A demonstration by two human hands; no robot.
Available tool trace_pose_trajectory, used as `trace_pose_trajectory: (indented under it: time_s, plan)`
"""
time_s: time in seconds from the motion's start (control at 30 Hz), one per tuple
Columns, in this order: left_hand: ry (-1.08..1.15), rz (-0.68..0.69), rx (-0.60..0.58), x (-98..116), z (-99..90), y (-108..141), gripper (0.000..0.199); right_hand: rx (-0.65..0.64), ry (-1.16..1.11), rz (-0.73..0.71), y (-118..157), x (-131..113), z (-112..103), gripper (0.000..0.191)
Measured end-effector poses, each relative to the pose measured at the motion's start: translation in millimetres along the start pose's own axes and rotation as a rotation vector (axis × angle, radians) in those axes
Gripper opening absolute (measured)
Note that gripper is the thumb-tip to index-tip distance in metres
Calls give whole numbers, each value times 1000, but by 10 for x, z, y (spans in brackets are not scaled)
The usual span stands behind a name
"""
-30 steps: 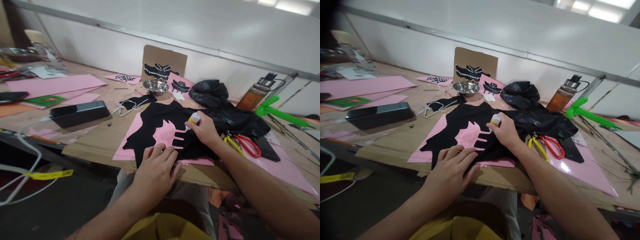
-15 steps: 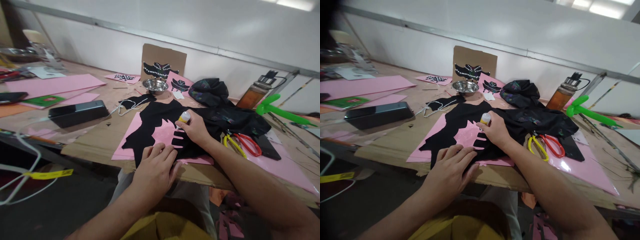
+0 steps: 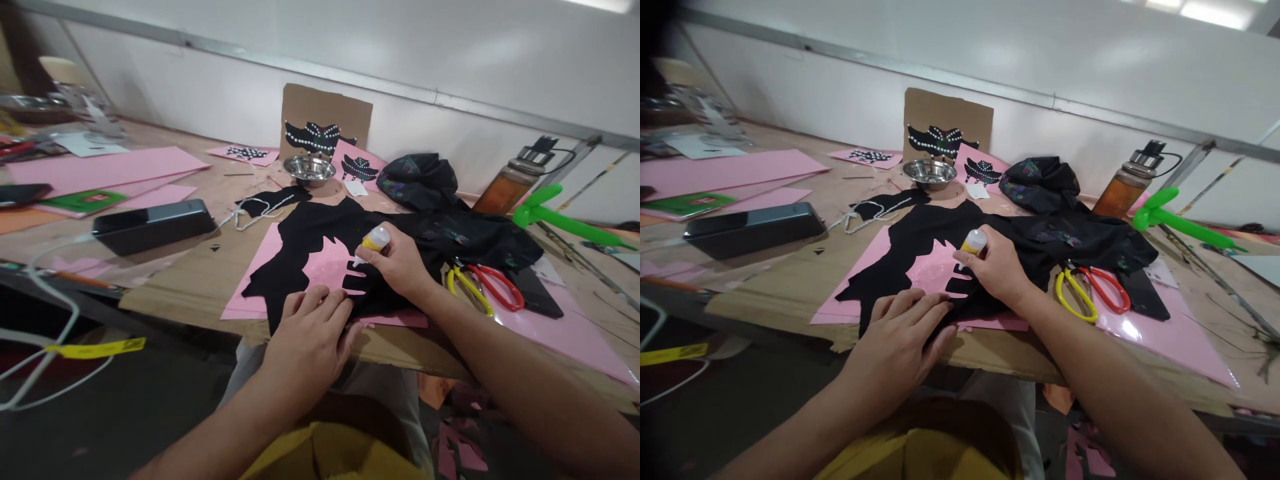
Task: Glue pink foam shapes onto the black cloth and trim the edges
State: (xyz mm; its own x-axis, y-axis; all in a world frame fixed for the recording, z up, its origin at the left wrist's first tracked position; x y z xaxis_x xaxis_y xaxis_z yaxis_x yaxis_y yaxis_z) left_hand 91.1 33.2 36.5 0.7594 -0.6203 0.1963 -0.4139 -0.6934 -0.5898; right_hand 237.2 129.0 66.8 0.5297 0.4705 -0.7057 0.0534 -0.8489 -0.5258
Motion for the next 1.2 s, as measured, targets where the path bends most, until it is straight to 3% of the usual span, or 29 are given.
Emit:
trace_pose_trajectory:
  time_s: [0.23,0.57,0.87,1.2]
  plan:
    - [-7,-1,-3,5,-8,-2,24,-96,45,-20,45,-54,121,26]
    - [-18,0,-1,9,-13,-16,25,-101,131,-55,26,-121,70,27]
    - [-9,1,-12,5,-8,-12,26,-72,134,-66,-19,-170,157,33]
    - [11,-15,-6,1,-20,-17,24,-78,172,-27,32,-96,-7,28]
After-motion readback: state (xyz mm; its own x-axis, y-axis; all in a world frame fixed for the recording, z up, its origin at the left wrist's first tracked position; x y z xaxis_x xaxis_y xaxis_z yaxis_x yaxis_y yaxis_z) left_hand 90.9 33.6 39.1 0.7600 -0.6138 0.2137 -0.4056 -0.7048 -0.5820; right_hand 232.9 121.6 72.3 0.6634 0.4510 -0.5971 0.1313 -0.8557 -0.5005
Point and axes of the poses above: each hand's wrist, its own y-axis away from the middle knuckle, its own z-axis out of the palm, x = y × z, the point moved 6 cm from there along -y, towards the middle knuckle, and after that the axes turned 7 degrees about x, right-handed, at the moved point
